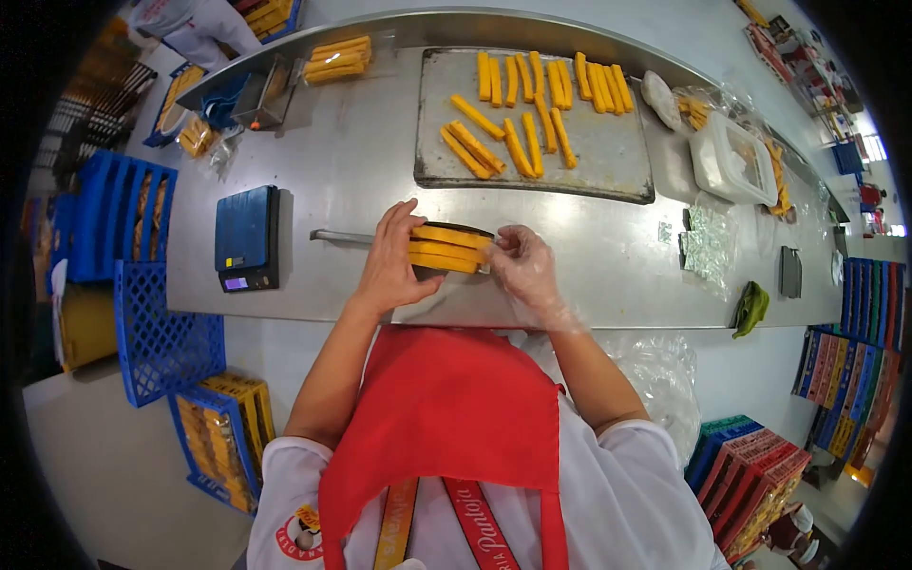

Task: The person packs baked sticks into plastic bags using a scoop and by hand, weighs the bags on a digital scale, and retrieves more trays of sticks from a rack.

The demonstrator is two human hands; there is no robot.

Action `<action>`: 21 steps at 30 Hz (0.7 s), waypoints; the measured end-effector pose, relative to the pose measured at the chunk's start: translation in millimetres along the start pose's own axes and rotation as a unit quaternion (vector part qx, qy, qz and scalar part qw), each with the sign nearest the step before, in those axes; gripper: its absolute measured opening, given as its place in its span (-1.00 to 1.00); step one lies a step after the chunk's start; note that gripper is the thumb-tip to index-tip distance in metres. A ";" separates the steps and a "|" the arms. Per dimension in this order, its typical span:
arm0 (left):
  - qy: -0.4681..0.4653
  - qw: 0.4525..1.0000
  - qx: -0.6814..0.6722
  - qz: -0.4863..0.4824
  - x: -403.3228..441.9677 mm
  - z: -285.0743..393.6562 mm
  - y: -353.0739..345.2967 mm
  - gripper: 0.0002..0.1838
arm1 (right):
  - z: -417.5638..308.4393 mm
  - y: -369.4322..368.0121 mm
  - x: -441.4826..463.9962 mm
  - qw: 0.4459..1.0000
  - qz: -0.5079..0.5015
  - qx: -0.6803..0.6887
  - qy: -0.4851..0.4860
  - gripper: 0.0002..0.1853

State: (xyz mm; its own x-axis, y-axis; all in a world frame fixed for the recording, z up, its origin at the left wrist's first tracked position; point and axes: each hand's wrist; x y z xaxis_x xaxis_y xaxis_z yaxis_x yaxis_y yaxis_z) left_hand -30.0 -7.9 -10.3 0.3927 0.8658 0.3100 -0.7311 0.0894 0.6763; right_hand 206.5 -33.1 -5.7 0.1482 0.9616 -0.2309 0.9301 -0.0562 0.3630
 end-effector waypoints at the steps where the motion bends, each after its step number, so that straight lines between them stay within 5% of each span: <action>1: 0.002 1.000 -0.003 -0.002 -0.2 0.4 0.2 -0.06 | 3.2 -3.7 2.5 1.000 -0.001 0.001 -0.001 -0.71; 4: 0.000 1.000 0.004 0.000 -0.9 0.1 -0.3 -0.07 | 11.4 -12.7 8.3 0.978 -0.050 0.171 -0.110 -0.70; 7: 0.003 1.000 -0.006 -0.006 -0.4 -2.1 -0.2 -0.07 | 9.2 -14.2 3.6 0.984 -0.023 0.174 -0.030 -0.68; 9: 0.004 1.000 -0.005 -0.005 -1.1 -2.4 -0.2 -0.06 | 13.8 -5.3 -0.1 0.973 -0.042 0.081 0.213 -0.72; 16: 0.008 1.000 -0.008 -0.011 -0.6 -1.1 0.7 -0.05 | 15.3 1.4 7.6 0.958 0.009 0.166 0.234 -0.78; 18: 0.006 1.000 -0.009 -0.009 -1.0 -0.7 0.8 -0.04 | 18.2 10.0 13.7 0.937 0.031 -0.003 0.348 -0.73; 21: 0.006 1.000 -0.008 -0.011 -0.3 -0.6 0.7 -0.04 | 32.8 11.5 13.7 0.943 0.015 -0.026 0.331 -0.72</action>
State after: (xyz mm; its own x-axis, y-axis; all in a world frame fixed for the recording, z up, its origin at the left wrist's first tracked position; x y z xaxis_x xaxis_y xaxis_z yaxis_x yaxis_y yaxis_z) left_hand -31.0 -7.8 -10.4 0.4023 0.8692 0.2875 -0.7317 0.1165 0.6716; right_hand 230.2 -29.4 -34.3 -0.0836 0.9173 0.3893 0.9086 -0.0903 0.4077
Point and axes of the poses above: each hand's wrist, its own x-axis towards the middle knuckle, its own y-axis out of the back of the hand, z = x × y, and after that the axes turned 3 degrees about -x, right-handed
